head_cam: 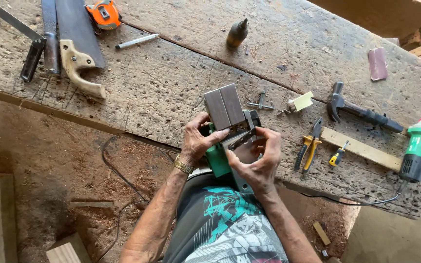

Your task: The person works on a green electric hand planer at a rustic wooden workbench. They hold the planer, insert a planer blade into its slot, and repeatedly adjust and seat the blade by hand, using a small hex key to tighten it, then reposition the planer and continue aligning the blade assembly.

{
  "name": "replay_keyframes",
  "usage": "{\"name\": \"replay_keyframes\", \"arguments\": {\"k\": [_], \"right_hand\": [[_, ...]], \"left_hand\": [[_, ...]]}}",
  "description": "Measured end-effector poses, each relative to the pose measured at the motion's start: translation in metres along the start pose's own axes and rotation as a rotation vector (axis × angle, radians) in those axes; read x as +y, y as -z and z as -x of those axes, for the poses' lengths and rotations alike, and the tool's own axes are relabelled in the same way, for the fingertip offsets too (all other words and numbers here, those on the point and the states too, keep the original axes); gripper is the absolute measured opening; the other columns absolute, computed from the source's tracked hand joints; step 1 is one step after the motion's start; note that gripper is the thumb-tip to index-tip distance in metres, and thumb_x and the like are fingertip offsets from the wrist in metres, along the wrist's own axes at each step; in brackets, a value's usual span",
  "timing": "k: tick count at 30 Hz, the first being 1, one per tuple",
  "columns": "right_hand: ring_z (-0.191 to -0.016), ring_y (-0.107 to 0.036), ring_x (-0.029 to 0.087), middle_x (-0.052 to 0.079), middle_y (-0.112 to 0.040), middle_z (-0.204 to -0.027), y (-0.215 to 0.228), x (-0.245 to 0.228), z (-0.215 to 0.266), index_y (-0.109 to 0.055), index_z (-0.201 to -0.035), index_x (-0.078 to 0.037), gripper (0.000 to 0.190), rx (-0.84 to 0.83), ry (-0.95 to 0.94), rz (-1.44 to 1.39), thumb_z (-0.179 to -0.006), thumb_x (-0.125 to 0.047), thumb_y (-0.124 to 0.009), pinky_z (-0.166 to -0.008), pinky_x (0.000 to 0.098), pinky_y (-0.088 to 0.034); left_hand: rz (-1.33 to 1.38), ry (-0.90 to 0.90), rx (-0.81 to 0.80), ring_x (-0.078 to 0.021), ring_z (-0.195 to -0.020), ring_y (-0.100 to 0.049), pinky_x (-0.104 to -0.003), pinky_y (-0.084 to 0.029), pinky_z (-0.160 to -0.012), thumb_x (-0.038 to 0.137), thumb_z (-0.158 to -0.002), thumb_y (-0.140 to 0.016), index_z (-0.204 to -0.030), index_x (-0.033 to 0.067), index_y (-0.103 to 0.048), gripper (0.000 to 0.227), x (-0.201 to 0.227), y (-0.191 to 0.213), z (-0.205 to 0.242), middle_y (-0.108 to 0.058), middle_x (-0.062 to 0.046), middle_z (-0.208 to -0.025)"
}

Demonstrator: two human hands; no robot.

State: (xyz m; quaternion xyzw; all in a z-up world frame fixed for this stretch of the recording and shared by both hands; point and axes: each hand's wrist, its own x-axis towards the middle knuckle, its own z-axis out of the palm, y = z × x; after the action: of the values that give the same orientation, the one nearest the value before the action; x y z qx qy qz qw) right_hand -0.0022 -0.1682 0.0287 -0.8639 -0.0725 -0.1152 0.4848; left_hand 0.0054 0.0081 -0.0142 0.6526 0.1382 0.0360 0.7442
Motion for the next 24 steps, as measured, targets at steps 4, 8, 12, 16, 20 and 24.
{"name": "replay_keyframes", "arguments": {"k": [4, 8, 12, 16, 20, 24], "right_hand": [[-0.069, -0.064, 0.021, 0.013, -0.059, -0.111, 0.001, -0.010, -0.005, -0.060, -0.129, 0.002, 0.082, -0.009, -0.017, -0.013, -0.062, -0.029, -0.095, -0.054, 0.0296, -0.053], [-0.068, -0.062, 0.017, 0.015, -0.059, -0.114, -0.003, -0.013, -0.010, -0.062, -0.131, 0.005, 0.080, -0.015, 0.014, -0.014, -0.064, -0.025, -0.094, -0.055, 0.0283, -0.052], [-0.064, -0.060, 0.017, 0.016, -0.060, -0.111, -0.016, -0.016, -0.013, -0.064, -0.127, 0.006, 0.085, 0.031, 0.106, 0.064, -0.061, -0.035, -0.099, -0.052, 0.0281, -0.051], [-0.065, -0.058, 0.021, 0.017, -0.059, -0.109, -0.029, -0.006, -0.011, -0.066, -0.124, 0.006, 0.088, 0.077, 0.191, 0.214, -0.060, -0.044, -0.100, -0.052, 0.0307, -0.051], [-0.072, -0.064, 0.024, 0.011, -0.058, -0.098, -0.033, -0.022, -0.013, -0.070, -0.113, 0.003, 0.064, 0.155, 0.230, 0.362, -0.060, -0.030, -0.089, -0.061, 0.0331, -0.057], [-0.068, -0.064, 0.021, 0.005, -0.057, -0.092, -0.037, -0.035, -0.017, -0.073, -0.106, -0.001, 0.044, 0.241, 0.244, 0.469, -0.067, -0.022, -0.075, -0.060, 0.0305, -0.057]], "left_hand": [[-0.048, 0.007, -0.044, -0.0183, -0.091, -0.068, -0.042, -0.057, -0.084, 0.036, -0.070, -0.092, -0.106, 0.0124, -0.075, 0.046, 0.001, 0.011, -0.002, -0.071, -0.008, -0.096], [0.020, 0.066, -0.173, -0.0219, -0.106, -0.062, -0.046, -0.057, -0.089, 0.067, -0.089, -0.053, -0.118, 0.0139, -0.070, 0.063, -0.032, 0.023, -0.005, -0.068, -0.008, -0.113], [0.018, 0.000, -0.226, -0.0257, -0.117, -0.057, -0.048, -0.048, -0.102, 0.079, -0.093, -0.036, -0.129, 0.0139, -0.067, 0.081, -0.015, 0.026, -0.007, -0.065, -0.013, -0.123], [-0.062, -0.015, -0.276, -0.0267, -0.118, -0.057, -0.050, -0.045, -0.104, 0.074, -0.084, -0.056, -0.132, 0.0123, -0.063, 0.078, -0.010, 0.029, 0.000, -0.063, -0.012, -0.122], [-0.142, 0.057, -0.207, -0.0300, -0.113, -0.060, -0.049, -0.049, -0.102, 0.047, -0.071, -0.085, -0.124, 0.0077, -0.062, 0.070, 0.014, 0.015, 0.005, -0.061, -0.015, -0.113], [-0.174, 0.160, -0.074, -0.0343, -0.107, -0.063, -0.051, -0.051, -0.097, 0.042, -0.064, -0.092, -0.118, 0.0043, -0.062, 0.072, 0.016, 0.001, 0.006, -0.062, -0.017, -0.108]]}}
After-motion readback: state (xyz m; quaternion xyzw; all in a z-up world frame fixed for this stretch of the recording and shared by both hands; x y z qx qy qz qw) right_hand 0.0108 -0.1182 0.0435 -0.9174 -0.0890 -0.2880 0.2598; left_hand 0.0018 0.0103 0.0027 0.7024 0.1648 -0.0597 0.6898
